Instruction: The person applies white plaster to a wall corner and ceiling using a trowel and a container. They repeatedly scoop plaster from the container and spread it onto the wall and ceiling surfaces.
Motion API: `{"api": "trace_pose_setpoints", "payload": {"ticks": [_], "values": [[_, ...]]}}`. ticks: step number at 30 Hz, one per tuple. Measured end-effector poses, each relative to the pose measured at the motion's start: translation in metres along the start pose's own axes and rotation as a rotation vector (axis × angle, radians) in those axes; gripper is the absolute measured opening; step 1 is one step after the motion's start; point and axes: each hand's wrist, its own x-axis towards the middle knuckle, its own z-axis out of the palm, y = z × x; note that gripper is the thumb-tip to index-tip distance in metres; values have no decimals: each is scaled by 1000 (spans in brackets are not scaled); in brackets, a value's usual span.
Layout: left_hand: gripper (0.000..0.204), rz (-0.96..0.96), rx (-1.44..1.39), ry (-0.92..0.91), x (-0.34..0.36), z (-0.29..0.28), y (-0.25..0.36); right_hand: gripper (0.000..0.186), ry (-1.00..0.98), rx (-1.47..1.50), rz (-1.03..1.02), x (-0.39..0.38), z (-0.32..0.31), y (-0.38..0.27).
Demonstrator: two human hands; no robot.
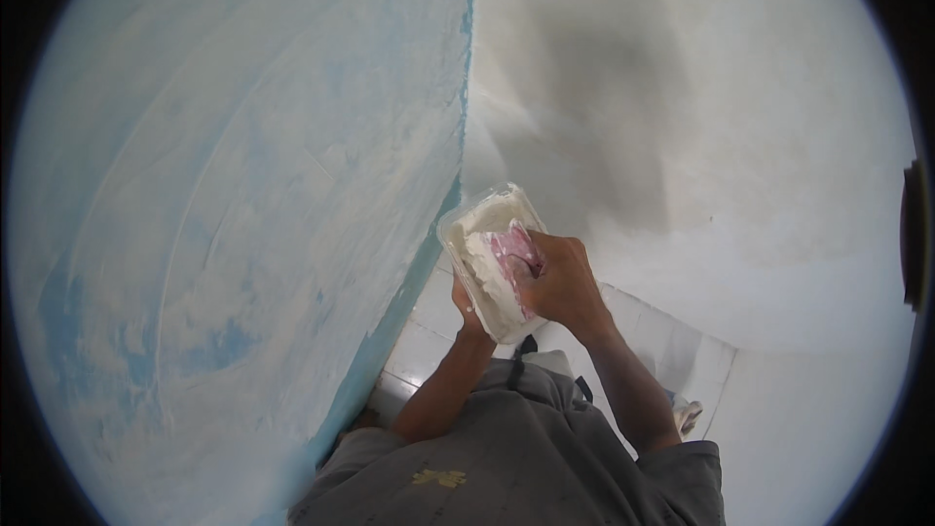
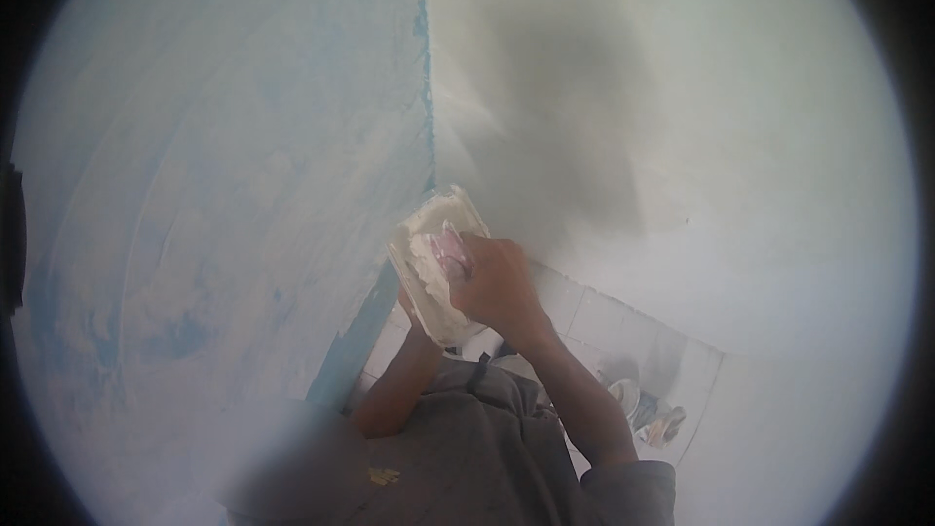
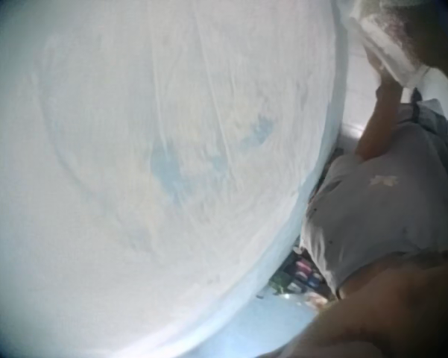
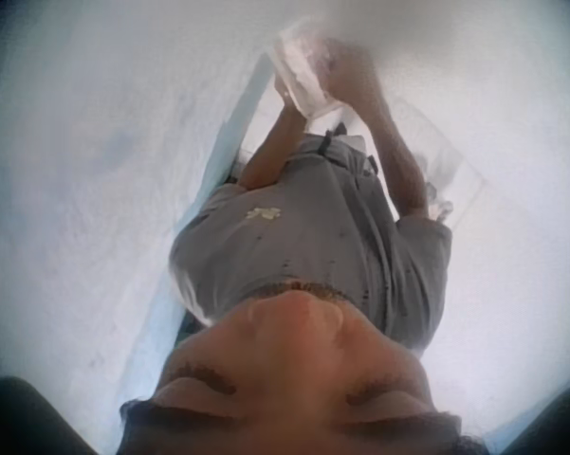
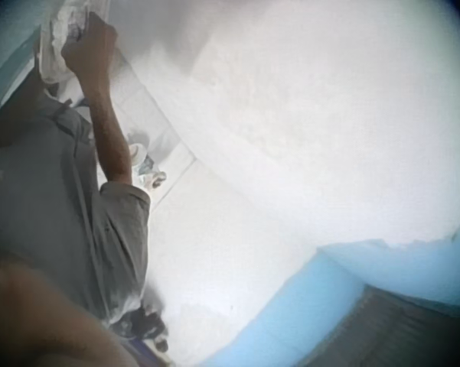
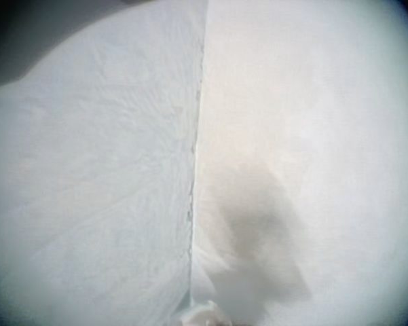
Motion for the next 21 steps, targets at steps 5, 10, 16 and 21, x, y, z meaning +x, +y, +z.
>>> {"api": "trace_pose_setpoints", "payload": {"ticks": [5, 10, 16, 21], "values": [[60, 26, 2, -47, 3, 10, 1, 16, -39, -34, 104, 10, -5, 1], [56, 52, -68, -119, 7, 13, -3, 17, 12, 51, -30, 1, 9, 0], [55, 94, 7, -35, 10, 19, -7, 18, -18, 31, -66, 12, 2, 0], [55, 21, -205, -136, 9, 15, -14, 15, -33, -33, -104, -2, -1, 0]]}}
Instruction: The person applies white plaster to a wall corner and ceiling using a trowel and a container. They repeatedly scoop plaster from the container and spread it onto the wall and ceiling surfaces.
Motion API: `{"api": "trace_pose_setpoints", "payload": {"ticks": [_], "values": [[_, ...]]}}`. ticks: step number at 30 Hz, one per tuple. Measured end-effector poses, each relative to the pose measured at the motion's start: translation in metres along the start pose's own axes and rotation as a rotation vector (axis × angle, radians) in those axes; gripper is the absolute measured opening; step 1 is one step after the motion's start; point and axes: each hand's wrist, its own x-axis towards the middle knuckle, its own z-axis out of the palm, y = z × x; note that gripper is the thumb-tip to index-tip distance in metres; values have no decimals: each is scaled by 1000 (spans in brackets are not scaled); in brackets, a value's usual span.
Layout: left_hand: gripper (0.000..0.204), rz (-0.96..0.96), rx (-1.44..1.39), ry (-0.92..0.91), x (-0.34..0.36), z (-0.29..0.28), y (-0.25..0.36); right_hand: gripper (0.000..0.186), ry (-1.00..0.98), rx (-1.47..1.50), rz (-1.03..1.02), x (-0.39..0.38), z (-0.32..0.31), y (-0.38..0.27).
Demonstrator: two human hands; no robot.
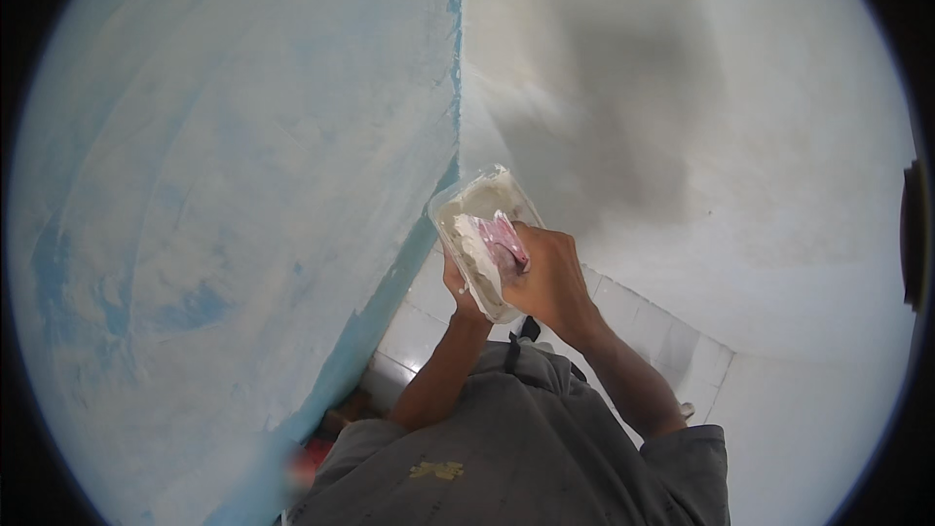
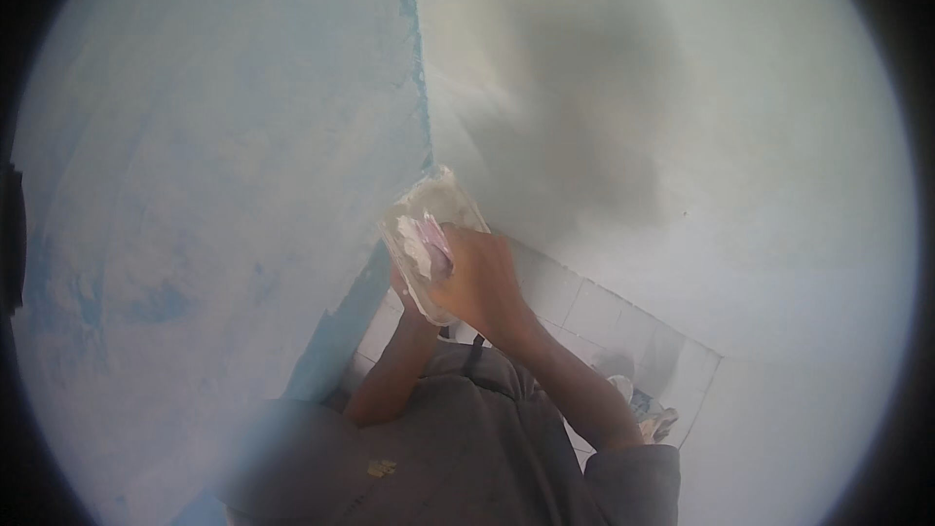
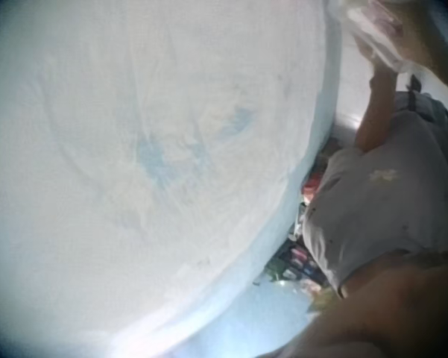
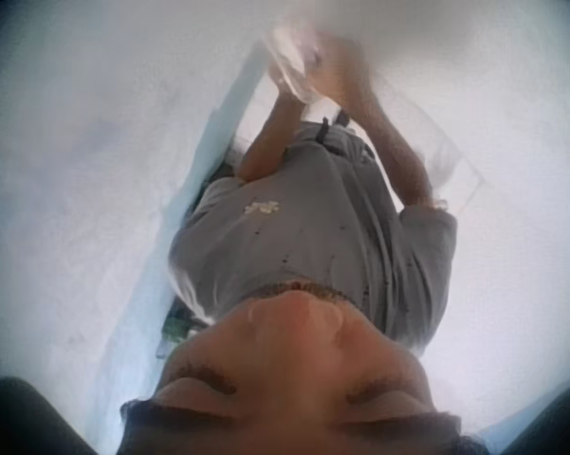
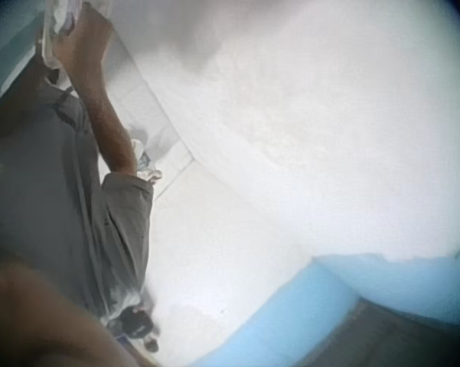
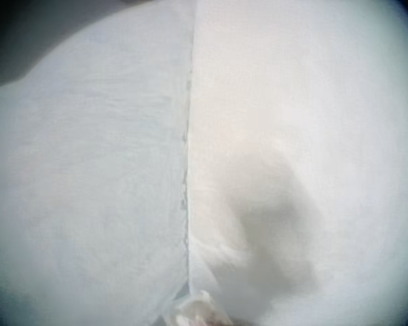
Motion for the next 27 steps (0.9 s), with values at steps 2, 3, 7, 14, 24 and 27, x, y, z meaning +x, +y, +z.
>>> {"api": "trace_pose_setpoints", "payload": {"ticks": [2, 3, 7, 14, 24, 27], "values": [[54, -26, -212, 51, -6, -14, -5, 15, -50, 8, -9, -4, -11, 8], [54, -19, -88, -115, -1, -17, -6, 15, -59, 10, -11, -5, -15, 11], [56, 63, 163, -109, 2, -1, -17, 16, -46, 81, -63, -4, -24, 11], [58, 101, 162, -194, 2, -19, -21, 16, -92, 12, -66, -5, -26, 29], [58, 131, 123, 6, -2, -8, -38, 13, 45, -50, -49, -14, -21, 22], [53, 137, 100, 175, -1, 7, -44, 13, 39, -51, -34, -12, -27, 31]]}}
